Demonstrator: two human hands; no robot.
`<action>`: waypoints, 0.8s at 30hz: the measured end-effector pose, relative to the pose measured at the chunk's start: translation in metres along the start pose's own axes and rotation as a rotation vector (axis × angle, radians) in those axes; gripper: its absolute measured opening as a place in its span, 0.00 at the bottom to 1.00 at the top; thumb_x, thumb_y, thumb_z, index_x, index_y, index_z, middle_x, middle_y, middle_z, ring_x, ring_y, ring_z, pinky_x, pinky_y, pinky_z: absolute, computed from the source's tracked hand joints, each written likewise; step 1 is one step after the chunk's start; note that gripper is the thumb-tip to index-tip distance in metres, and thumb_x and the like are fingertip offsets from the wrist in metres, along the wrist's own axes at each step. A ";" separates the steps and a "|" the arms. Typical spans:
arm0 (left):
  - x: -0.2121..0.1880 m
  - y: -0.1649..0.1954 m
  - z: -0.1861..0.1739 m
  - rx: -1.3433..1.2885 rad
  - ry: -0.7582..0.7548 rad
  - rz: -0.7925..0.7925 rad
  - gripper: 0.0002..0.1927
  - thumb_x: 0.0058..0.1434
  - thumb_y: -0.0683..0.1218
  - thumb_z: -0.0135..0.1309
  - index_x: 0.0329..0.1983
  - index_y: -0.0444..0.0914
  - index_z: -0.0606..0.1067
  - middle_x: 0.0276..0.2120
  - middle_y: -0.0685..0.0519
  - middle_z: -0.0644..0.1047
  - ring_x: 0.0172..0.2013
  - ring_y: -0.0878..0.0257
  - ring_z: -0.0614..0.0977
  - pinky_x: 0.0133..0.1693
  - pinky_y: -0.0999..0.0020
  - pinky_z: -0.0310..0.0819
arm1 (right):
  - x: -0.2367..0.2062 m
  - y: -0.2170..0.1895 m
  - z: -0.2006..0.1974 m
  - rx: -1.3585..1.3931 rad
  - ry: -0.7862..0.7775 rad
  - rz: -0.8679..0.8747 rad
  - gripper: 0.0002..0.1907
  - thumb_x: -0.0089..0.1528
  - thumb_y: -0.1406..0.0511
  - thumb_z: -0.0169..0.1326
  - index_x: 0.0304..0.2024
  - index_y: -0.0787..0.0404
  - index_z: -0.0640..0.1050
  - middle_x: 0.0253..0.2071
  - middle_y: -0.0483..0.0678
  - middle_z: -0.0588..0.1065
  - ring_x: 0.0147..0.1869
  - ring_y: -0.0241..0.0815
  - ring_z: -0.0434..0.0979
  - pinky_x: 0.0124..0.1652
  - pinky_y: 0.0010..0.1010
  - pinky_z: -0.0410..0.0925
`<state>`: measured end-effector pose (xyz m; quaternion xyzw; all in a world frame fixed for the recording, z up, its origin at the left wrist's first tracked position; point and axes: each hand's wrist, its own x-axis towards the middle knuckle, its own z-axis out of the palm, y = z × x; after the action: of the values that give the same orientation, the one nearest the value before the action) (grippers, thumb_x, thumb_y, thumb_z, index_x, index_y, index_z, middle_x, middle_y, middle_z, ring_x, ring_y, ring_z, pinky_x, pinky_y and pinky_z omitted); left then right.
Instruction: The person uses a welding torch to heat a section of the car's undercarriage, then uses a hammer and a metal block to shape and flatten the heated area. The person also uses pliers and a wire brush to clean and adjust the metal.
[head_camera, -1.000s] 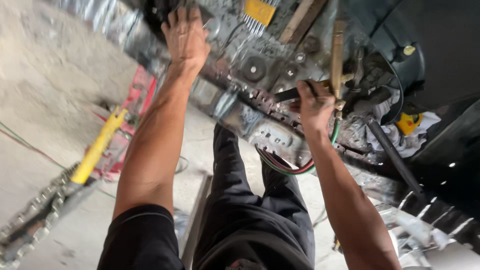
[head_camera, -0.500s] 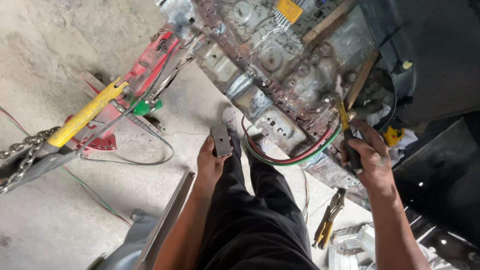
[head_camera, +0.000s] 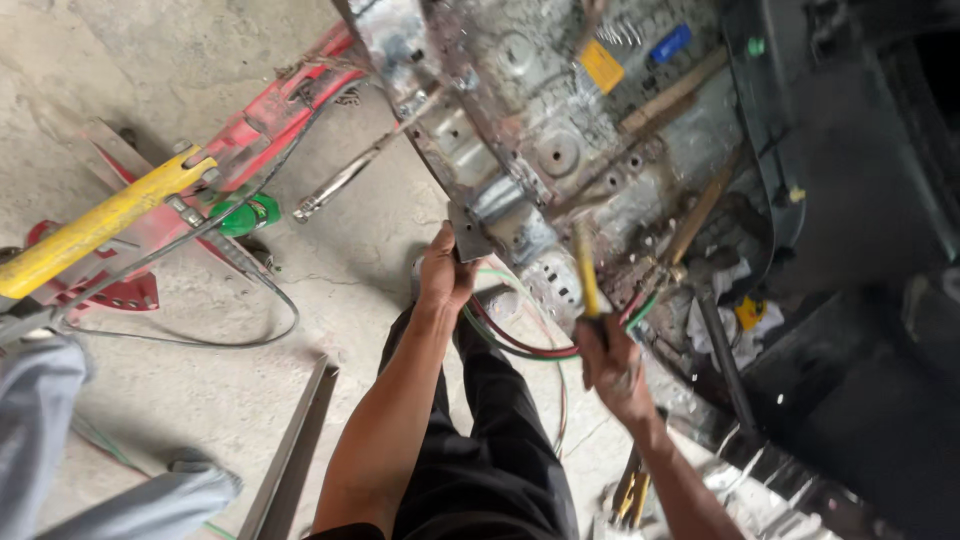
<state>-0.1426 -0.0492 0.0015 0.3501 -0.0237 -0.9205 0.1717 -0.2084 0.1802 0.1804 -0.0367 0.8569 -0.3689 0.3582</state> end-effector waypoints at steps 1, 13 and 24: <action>0.004 -0.001 0.002 -0.020 -0.024 0.006 0.14 0.74 0.52 0.48 0.50 0.37 0.75 0.41 0.51 0.79 0.40 0.59 0.80 0.44 0.59 0.76 | -0.005 -0.001 0.007 -0.047 -0.026 -0.091 0.09 0.69 0.64 0.50 0.42 0.65 0.74 0.18 0.45 0.72 0.17 0.36 0.71 0.18 0.29 0.63; 0.004 0.002 0.016 -0.042 -0.093 0.070 0.16 0.76 0.49 0.42 0.55 0.35 0.73 0.43 0.51 0.79 0.41 0.59 0.81 0.44 0.60 0.78 | 0.042 0.028 0.072 -0.194 0.141 -0.375 0.11 0.73 0.64 0.52 0.42 0.67 0.69 0.22 0.60 0.73 0.22 0.55 0.73 0.22 0.40 0.64; -0.022 -0.025 0.004 0.119 -0.167 0.178 0.18 0.83 0.52 0.42 0.55 0.32 0.73 0.43 0.50 0.79 0.39 0.61 0.78 0.41 0.64 0.73 | 0.017 0.026 0.041 -0.294 0.041 -0.345 0.14 0.69 0.63 0.52 0.47 0.68 0.69 0.22 0.62 0.73 0.22 0.63 0.74 0.23 0.50 0.64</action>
<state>-0.1378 -0.0185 0.0142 0.2785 -0.1234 -0.9245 0.2291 -0.1896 0.1688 0.1344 -0.2270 0.8896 -0.2966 0.2629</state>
